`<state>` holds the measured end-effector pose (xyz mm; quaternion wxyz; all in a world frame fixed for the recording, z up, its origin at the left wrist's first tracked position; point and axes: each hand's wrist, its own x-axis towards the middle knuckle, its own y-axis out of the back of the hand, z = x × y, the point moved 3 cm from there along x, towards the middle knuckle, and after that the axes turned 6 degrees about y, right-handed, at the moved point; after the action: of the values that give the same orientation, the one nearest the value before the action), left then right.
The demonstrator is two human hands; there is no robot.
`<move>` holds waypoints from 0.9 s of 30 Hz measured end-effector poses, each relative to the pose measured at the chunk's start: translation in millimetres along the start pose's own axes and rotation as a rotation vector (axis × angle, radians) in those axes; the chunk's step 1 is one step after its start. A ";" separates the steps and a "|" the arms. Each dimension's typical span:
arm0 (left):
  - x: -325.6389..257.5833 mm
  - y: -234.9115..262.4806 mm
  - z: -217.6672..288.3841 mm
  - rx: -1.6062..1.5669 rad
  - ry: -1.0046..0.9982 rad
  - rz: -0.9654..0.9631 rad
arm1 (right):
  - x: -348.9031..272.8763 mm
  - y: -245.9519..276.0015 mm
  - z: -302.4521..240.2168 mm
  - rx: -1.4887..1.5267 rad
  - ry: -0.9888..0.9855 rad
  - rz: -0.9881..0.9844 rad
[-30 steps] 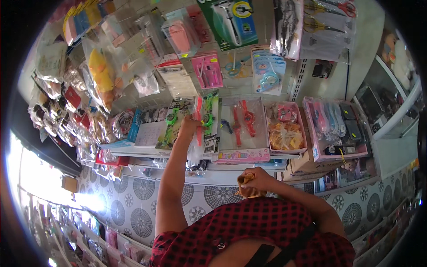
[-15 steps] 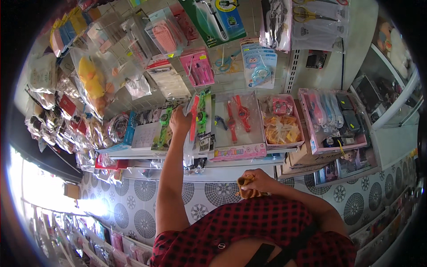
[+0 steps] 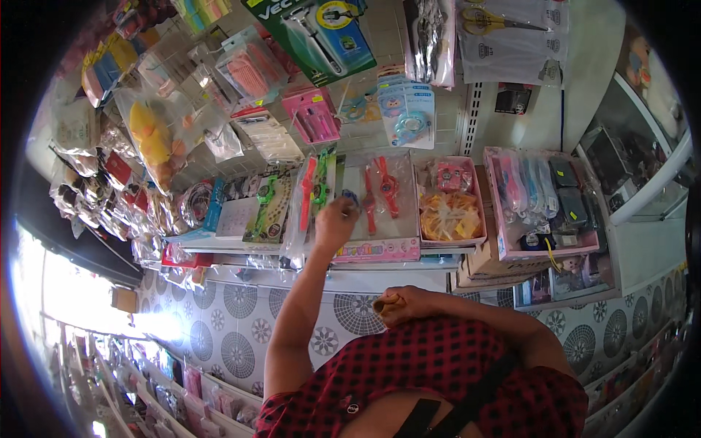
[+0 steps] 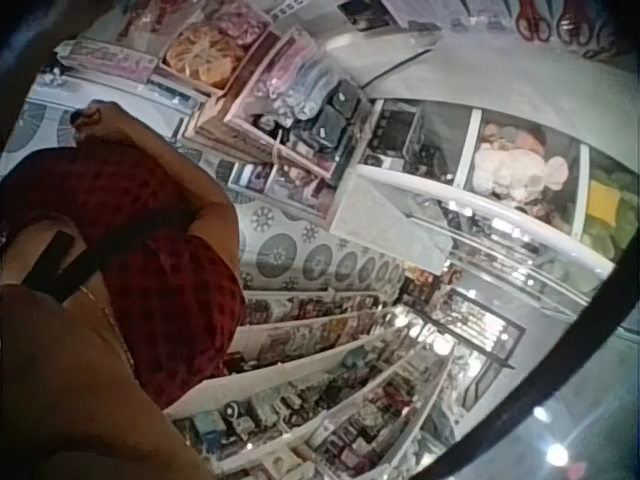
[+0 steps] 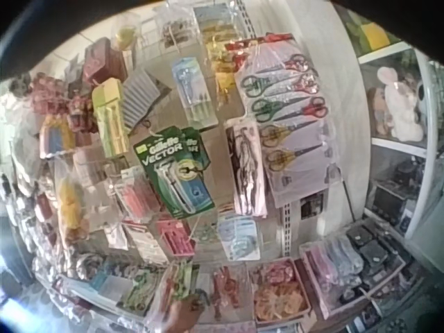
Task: The person cleans retail shelf merchandise, picking up packaged items and storage boxes, wiping them down with a cloth, and placing them back onto the shelf.
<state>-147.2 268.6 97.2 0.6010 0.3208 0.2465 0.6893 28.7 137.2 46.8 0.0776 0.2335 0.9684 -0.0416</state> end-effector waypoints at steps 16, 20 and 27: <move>55.6 -133.4 24.9 0.266 0.387 -0.012 | -77.1 57.8 30.7 0.051 -0.065 0.067; 66.8 -138.7 -13.1 0.294 0.336 0.047 | -80.3 63.5 31.7 0.066 -0.070 0.062; 62.5 -132.4 -31.6 -0.678 0.475 -0.095 | -78.2 71.7 24.9 0.212 -0.046 -0.001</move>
<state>-86.3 352.4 -11.0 0.6302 -0.0749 0.1521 0.7577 133.7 163.1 32.4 0.0748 0.2387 0.9567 -0.1490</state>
